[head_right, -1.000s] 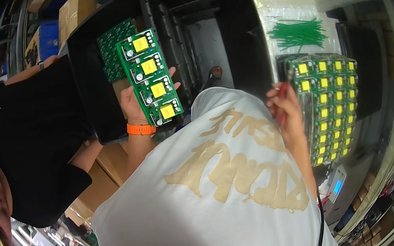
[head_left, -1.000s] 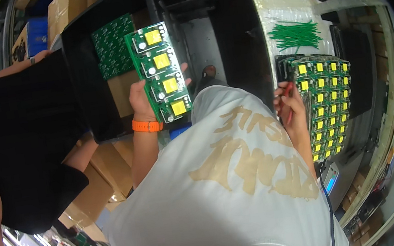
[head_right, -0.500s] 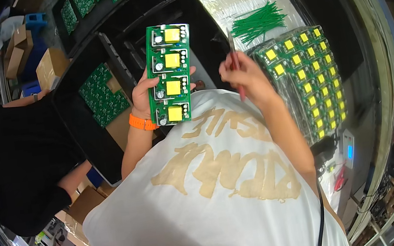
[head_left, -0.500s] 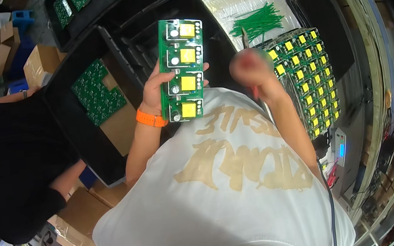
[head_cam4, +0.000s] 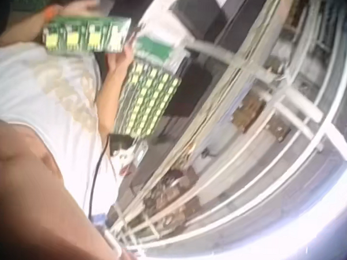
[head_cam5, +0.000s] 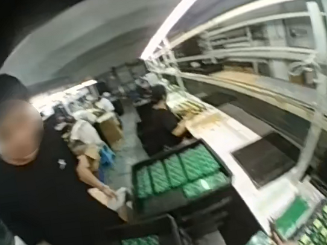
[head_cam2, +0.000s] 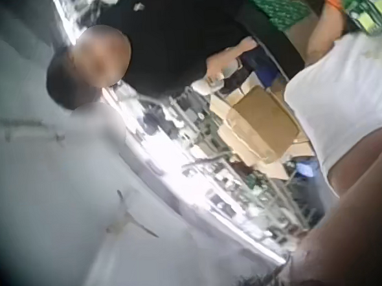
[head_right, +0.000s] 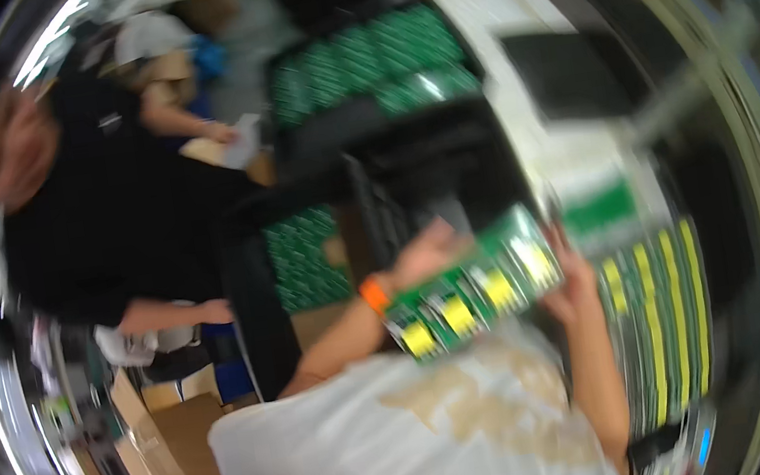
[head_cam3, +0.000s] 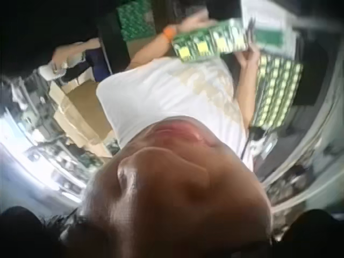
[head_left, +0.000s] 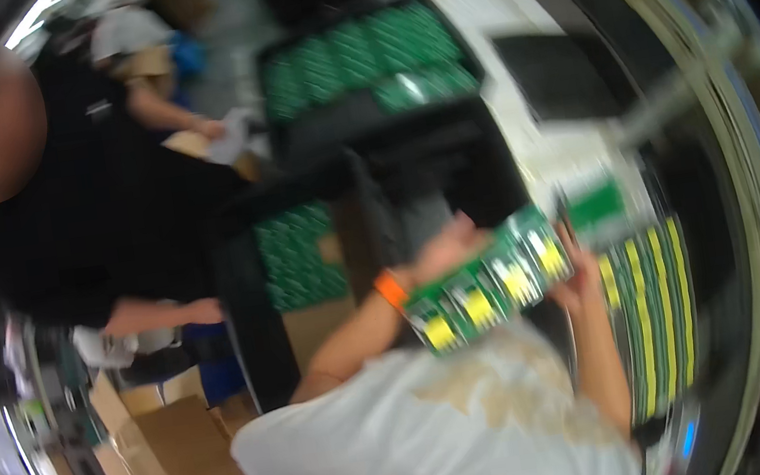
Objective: Inspecting, testing, and sorting printed circuit board assemblies (PCBAs) at a workbench in an electronics manufacturing facility.
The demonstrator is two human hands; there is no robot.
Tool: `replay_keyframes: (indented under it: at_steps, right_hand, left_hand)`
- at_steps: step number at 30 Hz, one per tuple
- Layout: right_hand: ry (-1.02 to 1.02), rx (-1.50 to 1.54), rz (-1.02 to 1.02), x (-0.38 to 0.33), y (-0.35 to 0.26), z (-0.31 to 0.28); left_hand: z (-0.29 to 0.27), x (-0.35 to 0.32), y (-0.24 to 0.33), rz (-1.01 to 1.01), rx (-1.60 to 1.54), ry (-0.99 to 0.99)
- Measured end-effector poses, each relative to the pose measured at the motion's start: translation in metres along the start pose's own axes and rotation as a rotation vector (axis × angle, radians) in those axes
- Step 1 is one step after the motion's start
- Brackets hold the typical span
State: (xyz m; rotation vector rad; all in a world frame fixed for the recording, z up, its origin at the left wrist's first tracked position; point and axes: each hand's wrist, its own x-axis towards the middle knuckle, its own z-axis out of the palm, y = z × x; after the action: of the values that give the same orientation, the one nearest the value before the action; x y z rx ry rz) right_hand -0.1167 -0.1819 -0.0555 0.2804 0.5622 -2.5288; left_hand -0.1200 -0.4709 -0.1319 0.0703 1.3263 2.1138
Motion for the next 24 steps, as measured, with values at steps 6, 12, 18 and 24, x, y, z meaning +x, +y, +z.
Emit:
replay_keyframes:
  at_steps: [6, 12, 18, 24]
  right_hand:
    - [-0.055, -0.255, 0.101, -0.022, 0.000, 0.010]
    - [-0.074, -0.181, -0.023, -0.026, 0.000, 0.014]
    - [-0.241, -0.275, -0.180, -0.008, -0.007, 0.026]
    - [-0.027, -0.421, -0.185, -0.002, 0.006, 0.065]
  left_hand:
    - [0.067, -0.011, 0.028, -0.089, -0.590, -0.516]
    - [0.088, -0.039, 0.058, -0.055, -0.776, -0.851]
    - [0.130, -0.034, 0.016, 0.430, -0.246, -0.127]
    - [0.145, -0.014, 0.060, 0.798, -0.618, 0.181]
